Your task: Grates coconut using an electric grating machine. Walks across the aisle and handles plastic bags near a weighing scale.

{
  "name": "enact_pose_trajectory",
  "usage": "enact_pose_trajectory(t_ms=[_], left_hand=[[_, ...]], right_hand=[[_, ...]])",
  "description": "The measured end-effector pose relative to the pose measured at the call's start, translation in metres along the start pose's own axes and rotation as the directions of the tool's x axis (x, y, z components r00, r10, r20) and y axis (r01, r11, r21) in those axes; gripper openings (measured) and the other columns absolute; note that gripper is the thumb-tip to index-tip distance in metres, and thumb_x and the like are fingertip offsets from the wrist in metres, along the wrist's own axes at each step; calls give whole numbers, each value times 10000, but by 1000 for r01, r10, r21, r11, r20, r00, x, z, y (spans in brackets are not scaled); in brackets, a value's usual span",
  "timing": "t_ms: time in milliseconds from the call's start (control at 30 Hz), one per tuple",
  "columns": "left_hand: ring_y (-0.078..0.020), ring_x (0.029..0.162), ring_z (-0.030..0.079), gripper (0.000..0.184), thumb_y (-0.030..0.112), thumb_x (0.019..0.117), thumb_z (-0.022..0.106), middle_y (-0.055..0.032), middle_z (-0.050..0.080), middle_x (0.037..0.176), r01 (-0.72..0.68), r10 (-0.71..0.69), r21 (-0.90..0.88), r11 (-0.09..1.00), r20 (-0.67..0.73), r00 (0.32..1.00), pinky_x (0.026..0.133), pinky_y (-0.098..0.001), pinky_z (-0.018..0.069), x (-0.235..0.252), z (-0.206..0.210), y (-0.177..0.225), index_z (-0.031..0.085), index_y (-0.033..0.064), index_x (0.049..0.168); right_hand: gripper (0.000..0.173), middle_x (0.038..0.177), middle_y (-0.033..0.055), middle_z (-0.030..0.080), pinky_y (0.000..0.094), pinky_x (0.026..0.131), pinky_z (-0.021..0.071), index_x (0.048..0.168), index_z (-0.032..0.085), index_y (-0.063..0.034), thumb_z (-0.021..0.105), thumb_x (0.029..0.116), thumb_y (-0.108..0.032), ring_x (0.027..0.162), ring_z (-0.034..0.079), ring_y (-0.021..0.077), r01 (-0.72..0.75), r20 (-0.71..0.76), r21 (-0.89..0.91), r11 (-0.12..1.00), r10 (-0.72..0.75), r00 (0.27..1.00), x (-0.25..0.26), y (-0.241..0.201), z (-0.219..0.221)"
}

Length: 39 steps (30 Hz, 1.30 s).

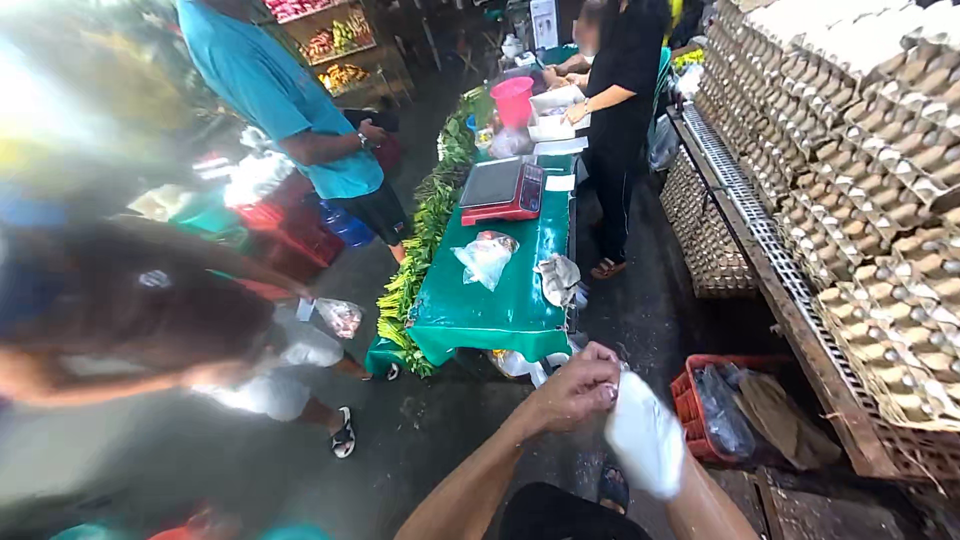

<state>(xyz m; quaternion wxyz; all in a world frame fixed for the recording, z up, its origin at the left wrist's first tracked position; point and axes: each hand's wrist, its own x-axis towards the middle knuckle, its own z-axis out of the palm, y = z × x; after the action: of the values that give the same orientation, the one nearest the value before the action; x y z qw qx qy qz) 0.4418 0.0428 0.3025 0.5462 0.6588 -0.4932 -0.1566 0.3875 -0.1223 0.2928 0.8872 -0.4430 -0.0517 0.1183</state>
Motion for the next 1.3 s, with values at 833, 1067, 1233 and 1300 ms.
enact_pose_trajectory(t_ms=[833, 1067, 1233, 1300], left_hand=[[-315, 1311, 447, 311, 254, 852, 647, -21, 606, 1327, 551, -565, 462, 695, -124, 816, 1048, -606, 331, -30, -212, -177, 747, 180, 1138], [-314, 1329, 457, 349, 169, 897, 580, -56, 597, 1381, 538, -531, 355, 764, -128, 838, 1055, -613, 322, -43, -244, -214, 755, 171, 1199], [-188, 1199, 609, 323, 15, 835, 577, -118, 629, 1330, 408, -526, -387, 827, -275, 805, 978, -375, 537, -63, -248, -247, 748, 22, 1109], [-177, 1129, 636, 273, 50, 841, 548, -93, 675, 1254, 259, -524, -579, 773, -353, 775, 916, -365, 547, -61, -253, -247, 759, 43, 1015]], right_hand=[[237, 1004, 137, 722, 523, 884, 552, 1037, 725, -61, 625, 937, -252, 989, 695, 301, -256, -276, -960, -113, 240, 931, 309, 45, 24], [276, 1008, 172, 696, 491, 733, 581, 1102, 704, -32, 702, 928, -245, 787, 688, 279, -348, -363, -928, -134, 541, 759, 386, 60, 11], [253, 938, 123, 705, 396, 652, 571, 1166, 697, -59, 700, 954, -196, 677, 656, 198, -401, -320, -915, 35, 542, 777, 396, 74, -8], [261, 989, 140, 710, 412, 674, 581, 1194, 680, -50, 678, 941, -115, 725, 677, 219, -401, -303, -912, 85, 519, 799, 396, 76, -23]])
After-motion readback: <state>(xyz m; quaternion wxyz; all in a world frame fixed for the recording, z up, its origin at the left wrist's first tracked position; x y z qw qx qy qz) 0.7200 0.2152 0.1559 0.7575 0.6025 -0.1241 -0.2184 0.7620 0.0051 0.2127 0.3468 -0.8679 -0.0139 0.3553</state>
